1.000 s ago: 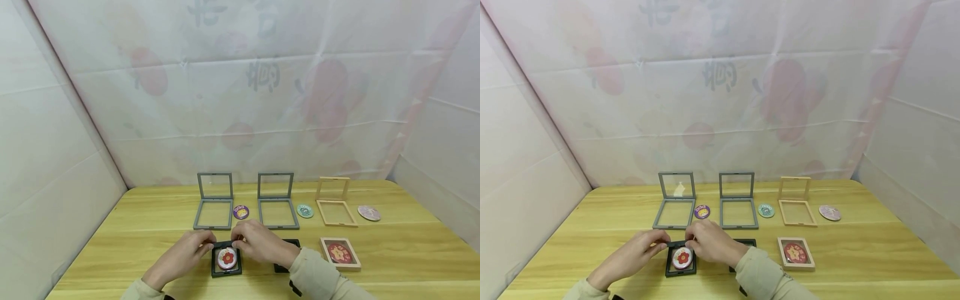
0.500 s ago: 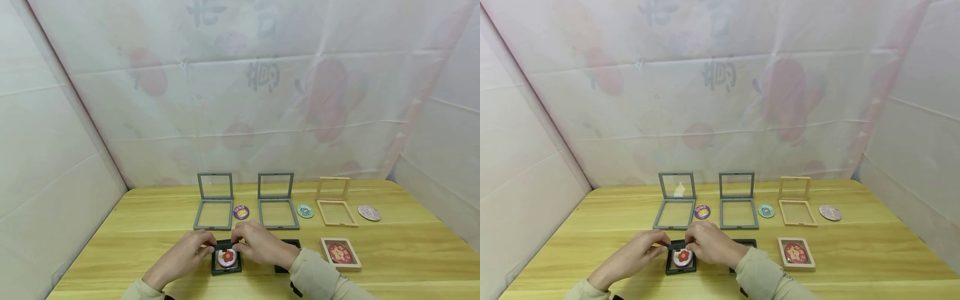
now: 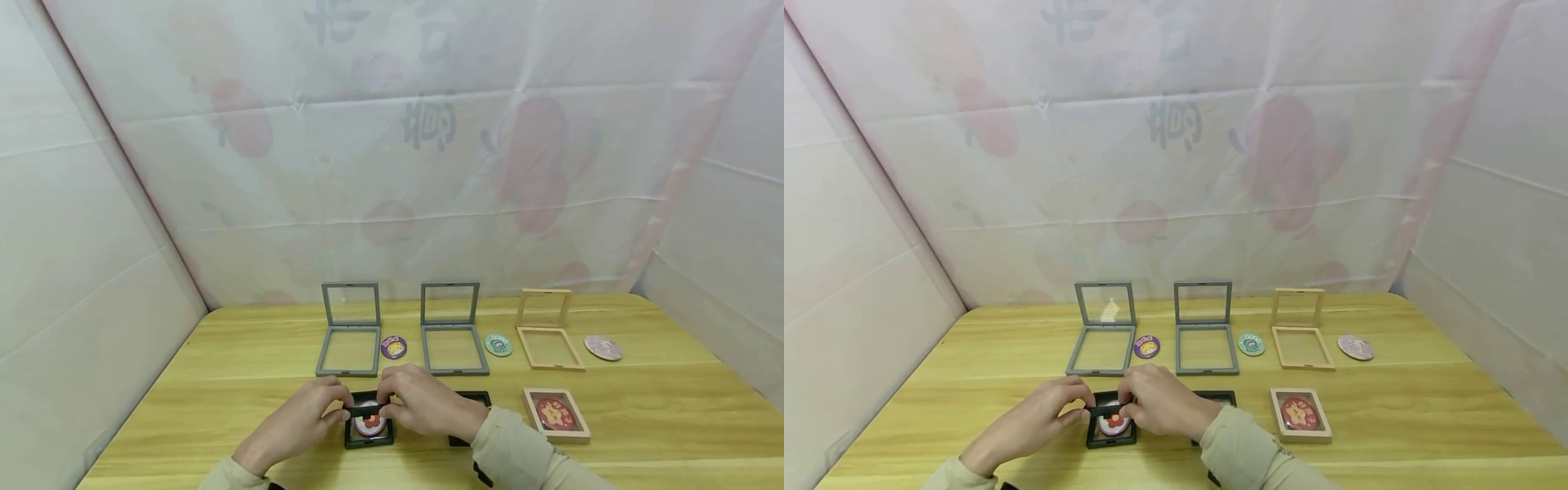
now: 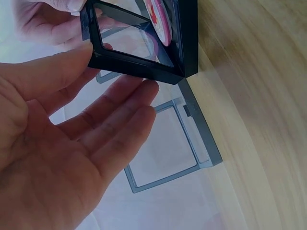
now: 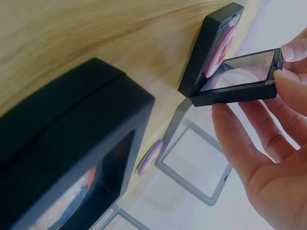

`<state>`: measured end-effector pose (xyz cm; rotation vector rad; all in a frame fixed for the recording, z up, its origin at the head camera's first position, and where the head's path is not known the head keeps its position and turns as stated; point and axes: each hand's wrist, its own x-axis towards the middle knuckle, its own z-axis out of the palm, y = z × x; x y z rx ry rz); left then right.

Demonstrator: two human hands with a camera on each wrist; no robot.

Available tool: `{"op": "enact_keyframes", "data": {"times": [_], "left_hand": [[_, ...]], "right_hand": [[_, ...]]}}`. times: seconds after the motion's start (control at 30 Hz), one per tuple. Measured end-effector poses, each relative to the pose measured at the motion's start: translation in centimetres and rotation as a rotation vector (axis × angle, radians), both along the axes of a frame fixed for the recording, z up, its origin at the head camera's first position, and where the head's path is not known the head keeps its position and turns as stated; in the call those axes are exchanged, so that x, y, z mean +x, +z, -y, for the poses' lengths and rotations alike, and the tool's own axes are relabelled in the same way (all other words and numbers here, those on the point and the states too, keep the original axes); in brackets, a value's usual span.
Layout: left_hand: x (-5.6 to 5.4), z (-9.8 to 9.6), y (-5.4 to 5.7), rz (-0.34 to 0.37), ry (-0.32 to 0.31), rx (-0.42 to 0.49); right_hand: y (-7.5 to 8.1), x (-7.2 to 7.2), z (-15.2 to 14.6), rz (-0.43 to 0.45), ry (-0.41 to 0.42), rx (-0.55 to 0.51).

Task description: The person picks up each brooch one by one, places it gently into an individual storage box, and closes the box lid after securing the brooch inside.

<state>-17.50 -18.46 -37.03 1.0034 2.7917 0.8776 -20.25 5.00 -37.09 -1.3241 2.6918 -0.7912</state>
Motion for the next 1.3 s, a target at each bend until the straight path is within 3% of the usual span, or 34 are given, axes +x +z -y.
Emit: {"op": "enact_keyframes", "data": {"times": [0.53, 0.9, 1.3], "left_hand": [[0.1, 0.0, -0.2, -0.061, -0.028, -0.022], [0.2, -0.1, -0.6, -0.060, -0.036, -0.022], [0.7, -0.3, -1.2, -0.073, 0.000, -0.042]], "right_hand": [[-0.1, 0.4, 0.2, -0.068, 0.022, 0.045], [-0.6, 0.6, 0.4, -0.131, 0.032, 0.096], [-0.7, 0.8, 0.4, -0.136, 0.030, 0.102]]}}
